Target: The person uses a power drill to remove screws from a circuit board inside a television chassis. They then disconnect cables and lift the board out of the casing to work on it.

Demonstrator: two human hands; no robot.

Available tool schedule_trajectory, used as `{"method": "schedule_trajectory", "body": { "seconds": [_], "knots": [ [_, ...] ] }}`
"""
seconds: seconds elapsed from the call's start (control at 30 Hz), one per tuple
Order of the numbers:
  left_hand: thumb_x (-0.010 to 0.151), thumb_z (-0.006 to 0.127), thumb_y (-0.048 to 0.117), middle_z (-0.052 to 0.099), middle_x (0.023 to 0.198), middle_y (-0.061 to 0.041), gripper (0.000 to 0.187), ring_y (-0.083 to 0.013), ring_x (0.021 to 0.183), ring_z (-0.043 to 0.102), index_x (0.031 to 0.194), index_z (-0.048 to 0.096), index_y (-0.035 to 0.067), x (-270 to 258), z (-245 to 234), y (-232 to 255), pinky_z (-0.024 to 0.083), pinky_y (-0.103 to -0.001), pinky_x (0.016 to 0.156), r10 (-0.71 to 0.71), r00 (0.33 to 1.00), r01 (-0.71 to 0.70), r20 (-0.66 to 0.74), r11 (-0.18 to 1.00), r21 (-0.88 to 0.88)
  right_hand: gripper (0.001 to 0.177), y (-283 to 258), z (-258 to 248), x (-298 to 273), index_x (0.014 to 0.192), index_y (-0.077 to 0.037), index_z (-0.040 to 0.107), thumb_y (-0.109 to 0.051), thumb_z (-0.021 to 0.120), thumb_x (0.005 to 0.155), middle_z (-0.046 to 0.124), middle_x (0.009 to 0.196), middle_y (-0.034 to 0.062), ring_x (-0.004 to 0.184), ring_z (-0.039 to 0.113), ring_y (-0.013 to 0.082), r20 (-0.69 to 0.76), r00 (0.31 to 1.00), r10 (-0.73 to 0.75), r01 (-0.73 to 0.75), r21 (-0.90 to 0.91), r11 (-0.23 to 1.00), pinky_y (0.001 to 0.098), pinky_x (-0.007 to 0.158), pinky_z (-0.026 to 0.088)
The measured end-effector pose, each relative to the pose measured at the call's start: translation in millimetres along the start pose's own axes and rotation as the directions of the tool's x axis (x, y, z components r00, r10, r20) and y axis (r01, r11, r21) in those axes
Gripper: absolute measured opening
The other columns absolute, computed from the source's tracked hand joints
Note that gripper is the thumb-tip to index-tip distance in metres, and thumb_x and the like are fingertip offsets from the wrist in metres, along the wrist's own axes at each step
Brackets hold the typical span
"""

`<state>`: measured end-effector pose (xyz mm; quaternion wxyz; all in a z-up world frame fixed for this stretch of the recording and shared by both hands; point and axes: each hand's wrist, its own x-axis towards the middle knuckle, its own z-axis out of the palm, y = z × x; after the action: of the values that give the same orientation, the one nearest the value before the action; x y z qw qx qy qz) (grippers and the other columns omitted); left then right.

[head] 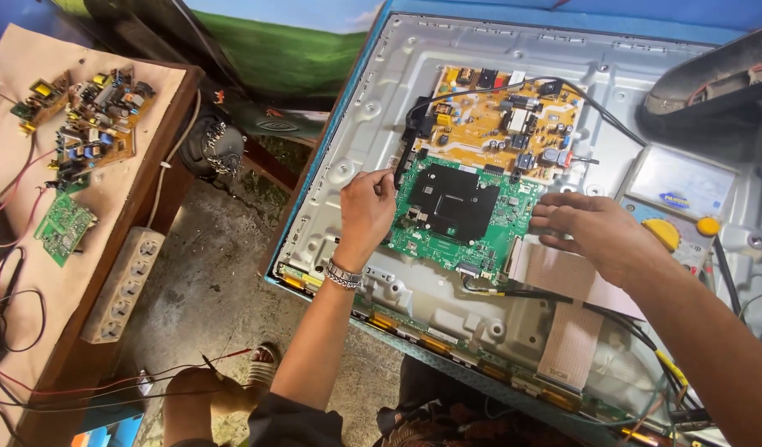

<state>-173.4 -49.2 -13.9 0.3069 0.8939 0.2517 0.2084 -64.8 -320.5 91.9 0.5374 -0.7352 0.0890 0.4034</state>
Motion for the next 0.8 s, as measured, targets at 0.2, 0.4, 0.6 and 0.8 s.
{"method": "schedule_trajectory", "body": {
  "seconds": [0.2,0.4,0.6,0.8],
  "knots": [
    [0.097,0.062,0.034,0.072,0.098,-0.012,0.037,-0.0268,0.097,0.066,0.121,0.073,0.009,-1.9,7.5,4.8,0.050,-0.044,0.094,-0.090,0.996,0.090,0.008,0.995,0.042,0.052,-13.7,7.6,-12.5,0.150,-0.003,0.047,-0.011,0.053,0.099,0.056,0.153,0.0091,0.135,0.057,0.0233,-0.024,0.999,0.042,-0.041,0.042,0.998,0.0352,0.116,0.046],
    [0.092,0.071,0.039,0.071,0.097,-0.011,0.043,-0.0242,0.091,0.066,0.121,0.074,0.007,-1.9,6.4,-0.8,0.052,-0.040,0.088,-0.022,1.000,0.022,0.006,0.996,0.085,0.028,0.7,-5.0,11.4,0.130,-0.003,0.051,-0.007,0.050,0.101,0.058,0.124,0.0103,0.120,0.060,0.0231,0.055,0.996,0.071,-0.082,0.249,0.965,0.0345,0.110,0.049],
    [0.094,0.046,0.063,0.054,0.142,-0.011,0.073,-0.0254,0.132,0.052,0.150,0.048,0.015,-32.8,-34.2,16.4,0.041,-0.047,0.112,0.066,0.951,-0.086,0.303,0.995,0.053,0.051,7.2,-11.0,25.6,0.147,0.005,0.044,0.005,0.049,0.095,0.058,0.133,0.0180,0.124,0.064,0.0231,0.037,0.996,0.083,-0.091,0.335,0.938,0.0230,0.107,0.055],
    [0.095,0.064,0.047,0.036,0.160,-0.011,0.066,-0.0194,0.126,0.058,0.153,0.040,0.028,-62.0,-60.6,-12.8,0.062,-0.039,0.093,0.380,0.844,-0.390,0.377,0.919,-0.052,0.037,4.6,-10.7,22.5,0.131,0.002,0.051,0.006,0.048,0.095,0.052,0.133,0.0213,0.129,0.061,0.0226,0.057,0.997,0.047,-0.064,0.347,0.936,0.0245,0.110,0.054]
  ]
}}
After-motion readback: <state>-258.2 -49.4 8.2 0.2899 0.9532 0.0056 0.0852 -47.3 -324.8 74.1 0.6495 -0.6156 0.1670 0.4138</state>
